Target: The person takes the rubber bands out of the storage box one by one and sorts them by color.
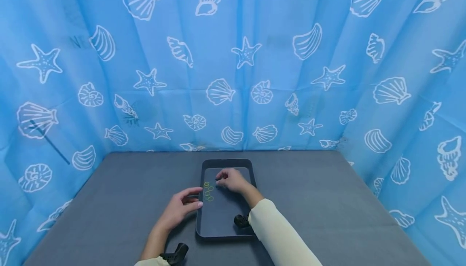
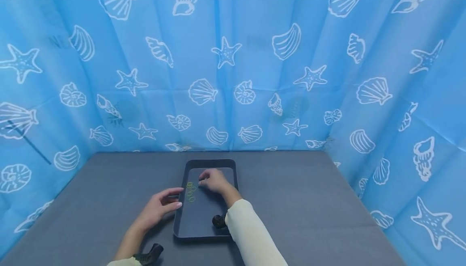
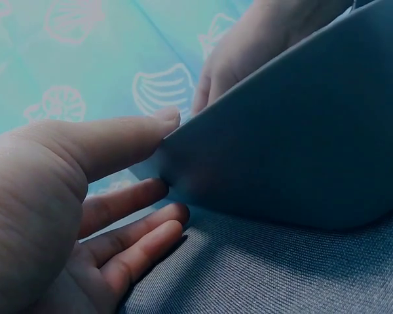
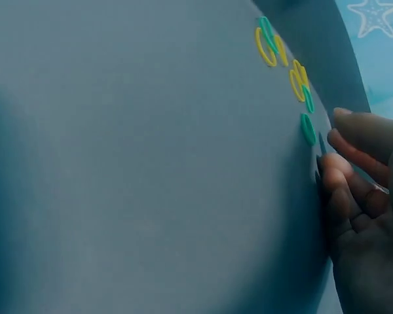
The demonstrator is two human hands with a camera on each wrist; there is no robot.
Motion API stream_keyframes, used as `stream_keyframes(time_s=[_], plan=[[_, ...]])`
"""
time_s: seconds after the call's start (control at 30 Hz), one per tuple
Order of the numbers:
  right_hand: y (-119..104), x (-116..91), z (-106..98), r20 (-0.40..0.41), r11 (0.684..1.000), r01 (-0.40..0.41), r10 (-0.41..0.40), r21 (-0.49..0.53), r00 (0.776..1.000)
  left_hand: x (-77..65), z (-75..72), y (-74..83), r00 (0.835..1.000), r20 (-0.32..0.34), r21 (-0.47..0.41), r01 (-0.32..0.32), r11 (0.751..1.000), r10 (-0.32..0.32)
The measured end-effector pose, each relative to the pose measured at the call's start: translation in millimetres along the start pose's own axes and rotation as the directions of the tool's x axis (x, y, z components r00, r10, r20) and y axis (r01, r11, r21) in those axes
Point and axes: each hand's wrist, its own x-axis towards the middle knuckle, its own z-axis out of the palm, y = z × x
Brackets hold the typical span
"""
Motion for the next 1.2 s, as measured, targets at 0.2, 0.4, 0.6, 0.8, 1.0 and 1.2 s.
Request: stream_keyframes(time_s=[0.2, 0.4, 0.6, 0.8, 1.0, 1.2], plan=[[-2, 0, 3, 0.009, 1.000, -0.008, 0.008, -0.027, 1.000, -1.2, 0.2, -0.8, 1.000, 0.003, -0.023, 0.000, 1.000, 0.000], [-2, 1, 6, -0.001, 0.998, -0.041, 0.041, -0.055, 0.999, -1.0, 2.3, -1.8, 1.000, 0.007, -0.021, 0.000, 1.000, 0.000], [-6, 1, 9, 0.006, 0.991, -0.048, 0.049, -0.125, 0.999, -0.9, 1.5, -2.6, 1.000, 0.006, -0.034, 0.002, 0.999, -0.002], [-8, 3, 11, 0.027, 0.982, -0.060, 0.066, -0.177, 0.997, -1.8, 2.4, -2.1, 1.000, -0.020, -0.021, 0.004, 1.000, -0.005], [-6, 3, 14, 0.025, 0.984, -0.032, 0.037, -0.176, 0.999, -1.6, 3.1, -2.6, 0.999, -0.045, 0.000, 0.007, 1.000, -0.007], [-4, 0, 11, 0.005, 0.995, -0.015, 0.016, -0.095, 1.000, -1.7, 1.2, -2.3, 0.999, -0.035, -0.007, -0.010, 1.000, 0.010]])
